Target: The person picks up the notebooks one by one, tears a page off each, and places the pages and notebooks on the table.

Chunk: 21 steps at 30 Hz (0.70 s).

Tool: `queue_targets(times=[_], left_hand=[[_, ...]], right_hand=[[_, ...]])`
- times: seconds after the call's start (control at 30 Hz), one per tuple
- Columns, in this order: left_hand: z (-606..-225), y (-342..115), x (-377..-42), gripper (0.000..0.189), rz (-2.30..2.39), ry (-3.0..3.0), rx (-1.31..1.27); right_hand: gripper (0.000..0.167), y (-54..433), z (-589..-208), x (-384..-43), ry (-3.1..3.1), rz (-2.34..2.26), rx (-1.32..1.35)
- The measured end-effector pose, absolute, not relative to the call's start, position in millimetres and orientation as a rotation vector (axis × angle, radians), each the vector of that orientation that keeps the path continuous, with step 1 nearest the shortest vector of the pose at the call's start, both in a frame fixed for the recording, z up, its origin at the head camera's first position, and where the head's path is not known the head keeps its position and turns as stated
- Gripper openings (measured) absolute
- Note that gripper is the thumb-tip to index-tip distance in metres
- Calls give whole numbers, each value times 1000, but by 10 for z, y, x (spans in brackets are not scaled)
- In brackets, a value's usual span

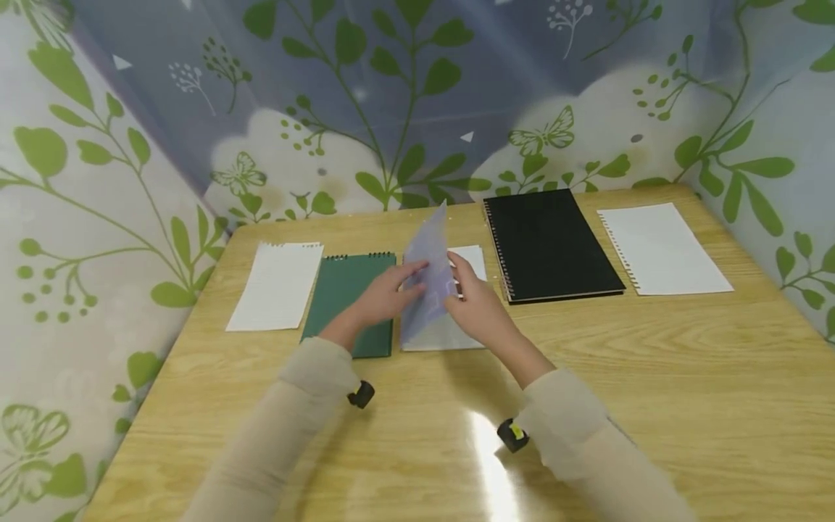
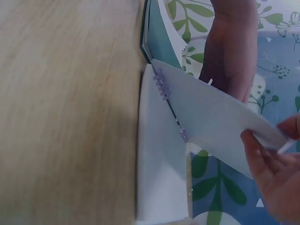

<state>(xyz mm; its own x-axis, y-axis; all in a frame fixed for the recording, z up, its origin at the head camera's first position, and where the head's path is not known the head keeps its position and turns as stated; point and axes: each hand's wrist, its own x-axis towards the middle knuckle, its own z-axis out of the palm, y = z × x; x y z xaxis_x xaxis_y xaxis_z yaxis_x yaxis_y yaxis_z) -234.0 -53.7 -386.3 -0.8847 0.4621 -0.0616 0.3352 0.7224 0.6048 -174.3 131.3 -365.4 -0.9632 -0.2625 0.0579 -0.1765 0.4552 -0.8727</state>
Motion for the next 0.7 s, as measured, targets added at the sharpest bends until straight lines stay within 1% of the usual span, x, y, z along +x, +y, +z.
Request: queue_targets(times=[0.13, 0.23, 0.4, 0.7], left_hand=[[-3978, -516, -2325, 57, 579, 2735, 695], [-4024, -509, -2293, 61, 408, 2724, 697], [-4057, -495, -2249, 67, 302, 2700, 664], [-4087, -442, -2206, 71, 139, 2725, 572]], right_hand=[[60, 1412, -3752, -1679, 2730, -1443, -153], [59, 1473, -3823, -1652, 2770, -1346, -67], [62, 1565, -3968, -1688, 2794, -1232, -67], [54, 1631, -4164, -1782, 2890, -791, -113]])
